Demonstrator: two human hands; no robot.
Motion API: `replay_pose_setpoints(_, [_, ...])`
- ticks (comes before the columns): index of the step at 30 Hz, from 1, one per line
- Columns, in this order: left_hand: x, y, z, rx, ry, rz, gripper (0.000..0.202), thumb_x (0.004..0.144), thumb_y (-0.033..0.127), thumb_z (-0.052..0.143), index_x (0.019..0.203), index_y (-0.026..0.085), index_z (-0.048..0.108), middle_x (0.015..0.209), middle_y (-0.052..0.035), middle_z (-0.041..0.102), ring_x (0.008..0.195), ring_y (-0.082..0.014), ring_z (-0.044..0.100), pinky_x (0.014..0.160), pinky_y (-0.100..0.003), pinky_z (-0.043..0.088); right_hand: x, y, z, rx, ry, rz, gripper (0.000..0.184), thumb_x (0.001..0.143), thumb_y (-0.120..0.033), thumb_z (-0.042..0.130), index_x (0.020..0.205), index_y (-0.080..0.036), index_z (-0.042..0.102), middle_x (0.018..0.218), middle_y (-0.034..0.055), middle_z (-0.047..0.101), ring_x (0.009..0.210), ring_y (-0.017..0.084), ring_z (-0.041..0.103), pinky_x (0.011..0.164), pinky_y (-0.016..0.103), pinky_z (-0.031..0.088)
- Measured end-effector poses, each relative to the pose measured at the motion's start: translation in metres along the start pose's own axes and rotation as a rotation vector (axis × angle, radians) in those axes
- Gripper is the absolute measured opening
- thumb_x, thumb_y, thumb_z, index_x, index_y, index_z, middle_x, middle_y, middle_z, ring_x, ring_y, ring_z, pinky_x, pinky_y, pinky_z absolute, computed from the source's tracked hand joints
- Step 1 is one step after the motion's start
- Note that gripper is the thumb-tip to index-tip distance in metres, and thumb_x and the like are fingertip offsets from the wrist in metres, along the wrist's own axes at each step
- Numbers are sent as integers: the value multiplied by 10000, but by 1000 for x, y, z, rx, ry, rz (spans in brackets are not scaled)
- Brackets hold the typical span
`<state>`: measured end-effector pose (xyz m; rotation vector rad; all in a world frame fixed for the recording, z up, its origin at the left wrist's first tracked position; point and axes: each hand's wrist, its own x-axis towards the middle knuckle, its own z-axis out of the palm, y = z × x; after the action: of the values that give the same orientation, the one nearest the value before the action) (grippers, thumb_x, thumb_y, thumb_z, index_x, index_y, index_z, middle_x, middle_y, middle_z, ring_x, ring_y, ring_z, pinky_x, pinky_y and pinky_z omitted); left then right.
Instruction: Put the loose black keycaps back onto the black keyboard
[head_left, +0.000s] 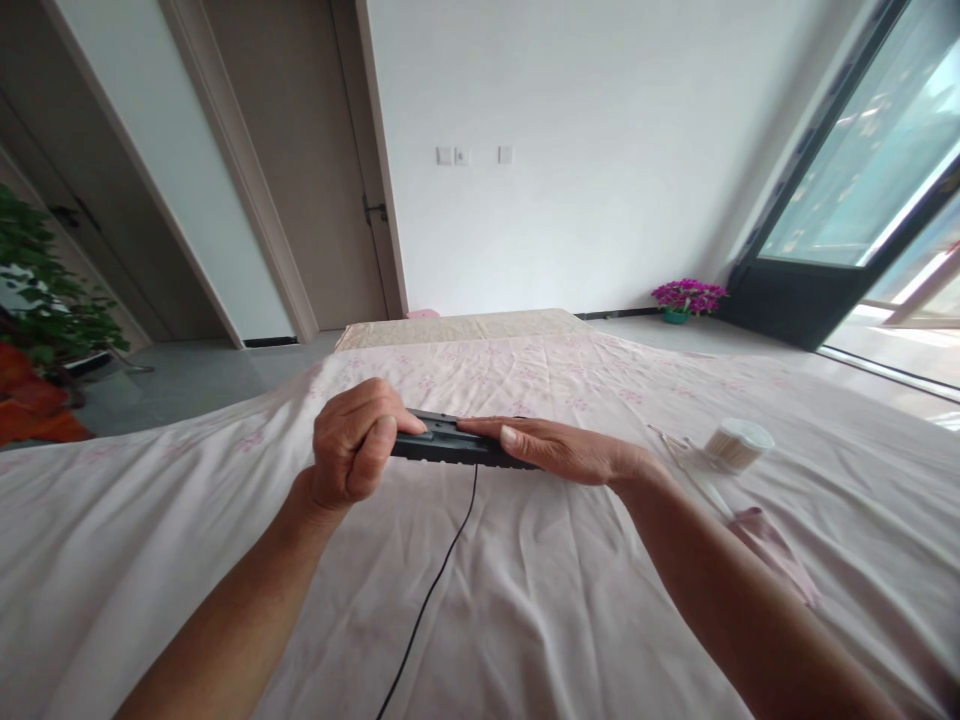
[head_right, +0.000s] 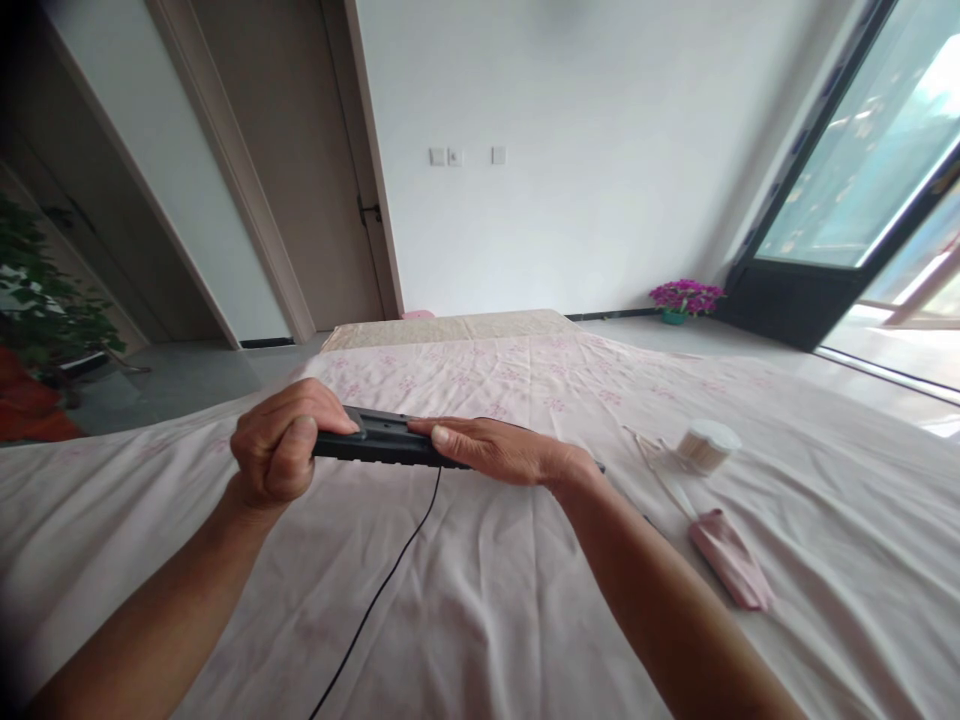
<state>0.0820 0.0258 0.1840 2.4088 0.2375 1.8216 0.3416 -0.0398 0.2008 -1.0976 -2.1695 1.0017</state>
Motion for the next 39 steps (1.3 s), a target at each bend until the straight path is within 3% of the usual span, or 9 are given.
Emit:
replay_pose_setpoints(5, [-2,0,0,5,17,-4,316,900,232,428,694,188,663,631,-54,614,604,-164,571,592,-324,483,-5,5,1,-8,269,19,510,953,-582,354,1375,-331,493,1473,-39,433,1393,254,339,1163,497,250])
replay_pose_setpoints(9, [-7,0,1,12,37,-26,324,905,258,431,694,189,669,623,-52,615,597,-165,567,588,-322,475,-8,7,6,1,125,16,476,932,-572,430,1326,-335,553,1393,-29,534,1315,259,456,1134,477,321])
replay_pose_setpoints(11, [-10,0,1,27,78,-87,334,906,276,433,685,186,667,630,-53,618,591,-162,562,586,-317,466,-11,6,8,43,213,15,467,942,-563,413,1314,-326,568,1399,-20,530,1324,259,444,1127,475,327])
replay_pose_setpoints(15, [-21,-19,2,158,212,-416,372,908,292,409,653,189,659,638,-37,623,623,-161,570,613,-295,443,-22,11,13,285,556,-97,589,952,-613,273,1145,-245,690,1240,57,655,1210,269,556,1034,471,429])
replay_pose_setpoints(21, [-65,-98,3,239,395,-991,323,834,316,431,632,202,656,658,-19,637,722,-196,598,657,-274,459,-34,65,36,292,1138,0,623,929,-614,291,661,-201,674,682,95,690,721,239,664,732,397,529])
replay_pose_setpoints(27, [-100,-149,3,130,450,-1379,497,827,583,421,699,162,654,636,-53,610,641,-197,570,522,-264,414,-41,136,47,-163,780,462,597,932,-603,287,944,-197,725,1017,117,714,986,288,641,899,445,486])
replay_pose_setpoints(33, [-117,-167,-1,-40,453,-1670,393,794,532,506,803,168,655,566,-4,555,499,-159,503,469,-252,393,-25,159,96,-644,590,596,589,942,-456,337,1423,-127,422,1511,152,356,1396,327,307,1127,543,245])
replay_pose_setpoints(36, [-127,-171,-4,-167,458,-1721,235,706,393,644,775,169,630,543,19,543,470,-151,498,455,-247,386,-4,118,159,-548,367,393,563,959,-396,359,1455,-128,374,1532,160,314,1437,312,213,1159,555,161])
replay_pose_setpoints(39, [-138,-171,-8,-280,462,-1708,194,656,308,703,725,157,603,525,30,532,454,-137,494,451,-237,385,11,60,213,-183,-185,-113,540,942,-419,460,1416,-160,445,1450,122,464,1342,266,412,1133,393,305])
